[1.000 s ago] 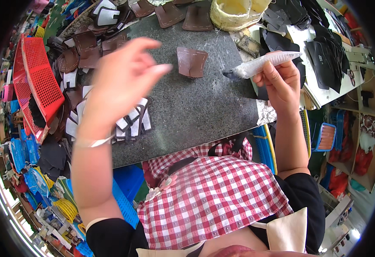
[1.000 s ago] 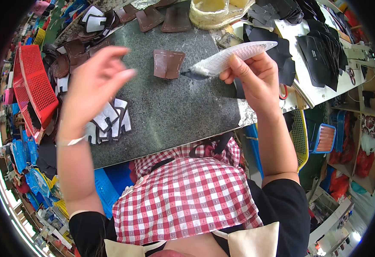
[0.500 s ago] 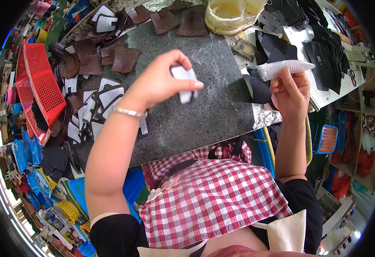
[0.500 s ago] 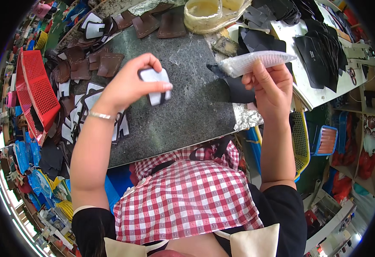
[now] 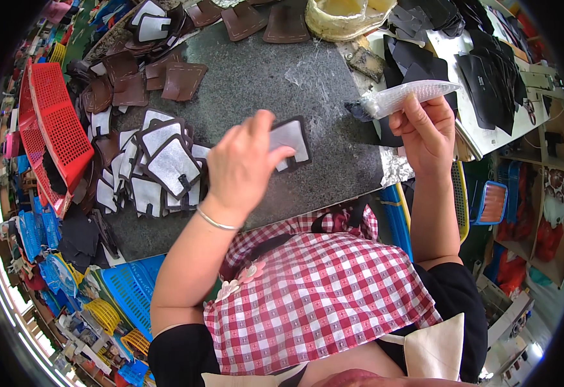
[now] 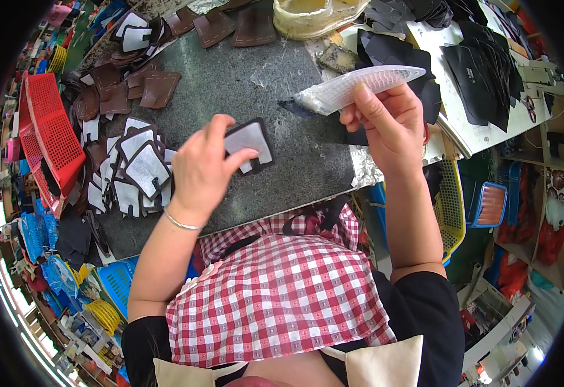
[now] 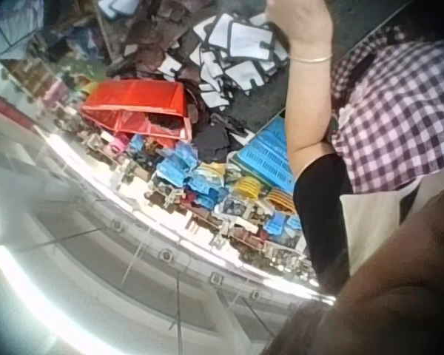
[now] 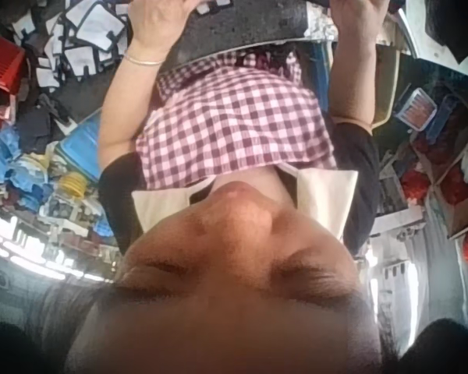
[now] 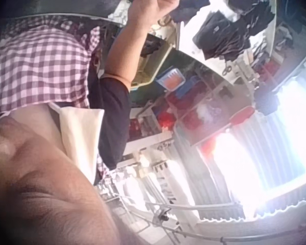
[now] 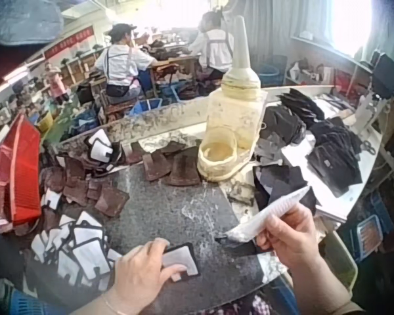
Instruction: Applying glue to shoe reinforcements and attaching leather components.
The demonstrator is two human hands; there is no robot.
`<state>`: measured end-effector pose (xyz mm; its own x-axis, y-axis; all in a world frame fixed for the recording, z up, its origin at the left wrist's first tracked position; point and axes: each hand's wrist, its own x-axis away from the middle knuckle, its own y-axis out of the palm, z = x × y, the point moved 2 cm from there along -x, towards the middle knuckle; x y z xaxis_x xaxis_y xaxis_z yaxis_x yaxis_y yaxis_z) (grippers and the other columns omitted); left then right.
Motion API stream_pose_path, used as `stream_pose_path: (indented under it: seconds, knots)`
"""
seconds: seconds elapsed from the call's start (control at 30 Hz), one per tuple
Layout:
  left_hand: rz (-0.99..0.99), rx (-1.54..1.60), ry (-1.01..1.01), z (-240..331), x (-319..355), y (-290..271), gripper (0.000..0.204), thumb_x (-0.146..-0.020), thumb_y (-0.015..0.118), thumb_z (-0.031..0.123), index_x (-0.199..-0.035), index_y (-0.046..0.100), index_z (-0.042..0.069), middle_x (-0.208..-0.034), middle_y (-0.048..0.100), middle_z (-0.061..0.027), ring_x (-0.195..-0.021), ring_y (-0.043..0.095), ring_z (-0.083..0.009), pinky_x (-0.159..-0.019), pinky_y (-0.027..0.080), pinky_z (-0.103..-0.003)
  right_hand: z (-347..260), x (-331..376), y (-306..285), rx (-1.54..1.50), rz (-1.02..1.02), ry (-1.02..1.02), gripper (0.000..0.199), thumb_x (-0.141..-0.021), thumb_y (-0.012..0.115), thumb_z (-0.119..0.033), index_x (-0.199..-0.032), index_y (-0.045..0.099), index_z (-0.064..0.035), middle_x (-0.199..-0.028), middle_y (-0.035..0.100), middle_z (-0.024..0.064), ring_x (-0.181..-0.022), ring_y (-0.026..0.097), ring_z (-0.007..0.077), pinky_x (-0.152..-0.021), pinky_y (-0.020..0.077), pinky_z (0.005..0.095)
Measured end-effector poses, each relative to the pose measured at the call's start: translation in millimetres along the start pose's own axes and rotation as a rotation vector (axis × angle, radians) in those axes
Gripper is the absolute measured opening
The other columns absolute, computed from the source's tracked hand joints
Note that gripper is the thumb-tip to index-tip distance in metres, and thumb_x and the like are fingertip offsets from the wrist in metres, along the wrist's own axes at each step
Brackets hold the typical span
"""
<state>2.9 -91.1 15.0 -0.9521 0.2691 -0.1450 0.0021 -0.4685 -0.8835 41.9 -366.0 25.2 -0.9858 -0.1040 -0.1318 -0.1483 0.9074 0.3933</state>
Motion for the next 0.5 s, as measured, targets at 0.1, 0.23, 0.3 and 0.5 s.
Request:
stream_pose_path:
  seconds: [0.1, 0.23, 0.3, 0.5]
  knots:
    - [0.028, 0.006, -0.034, -14, 1, -1, 0.025, -0.087, 0.075, 0.011, -0.108, 0.067, 0.002, -0.089, 0.067, -0.0146, -0.075, 0.070, -0.0332, -0.066, 0.055, -0.041, 7, 1, 7, 0.018, -0.007, 0.030, 0.015, -0.099, 0.066, -0.010, -0.107, 0.065, 0.0022, -0.087, 0.071, 0.0108, -0.072, 0.068, 0.0145, -0.062, 0.0527, 0.0259]
    - [-0.088, 0.307, -0.185, -24, -1, -3, 0.027, -0.086, 0.073, 0.004, -0.112, 0.066, 0.000, -0.092, 0.071, -0.0135, -0.076, 0.073, -0.0241, -0.069, 0.056, -0.035, 25, 0, 30, 0.295, -0.124, 0.051, 0.011, -0.099, 0.063, -0.003, -0.108, 0.064, 0.0035, -0.090, 0.070, 0.0108, -0.076, 0.068, 0.0128, -0.064, 0.0531, 0.0249]
    - [-0.126, 0.373, -0.295, -24, -8, -9, 0.027, -0.086, 0.072, 0.002, -0.112, 0.066, -0.001, -0.094, 0.072, -0.0132, -0.076, 0.073, -0.0210, -0.071, 0.056, -0.033, 33, -5, 47, 0.398, -0.252, 0.017, 0.009, -0.099, 0.061, -0.001, -0.105, 0.065, 0.0040, -0.089, 0.070, 0.0081, -0.079, 0.068, 0.0127, -0.067, 0.0549, 0.0257]
    - [-0.320, 0.432, -0.433, -34, -21, -4, 0.022, -0.089, 0.067, -0.003, -0.110, 0.064, -0.007, -0.093, 0.073, -0.0130, -0.078, 0.073, -0.0147, -0.073, 0.058, -0.029, 53, -21, 59, 0.736, -0.392, -0.120, 0.010, -0.092, 0.067, 0.000, -0.101, 0.068, -0.0025, -0.082, 0.068, 0.0071, -0.075, 0.068, 0.0161, -0.069, 0.0541, 0.0301]
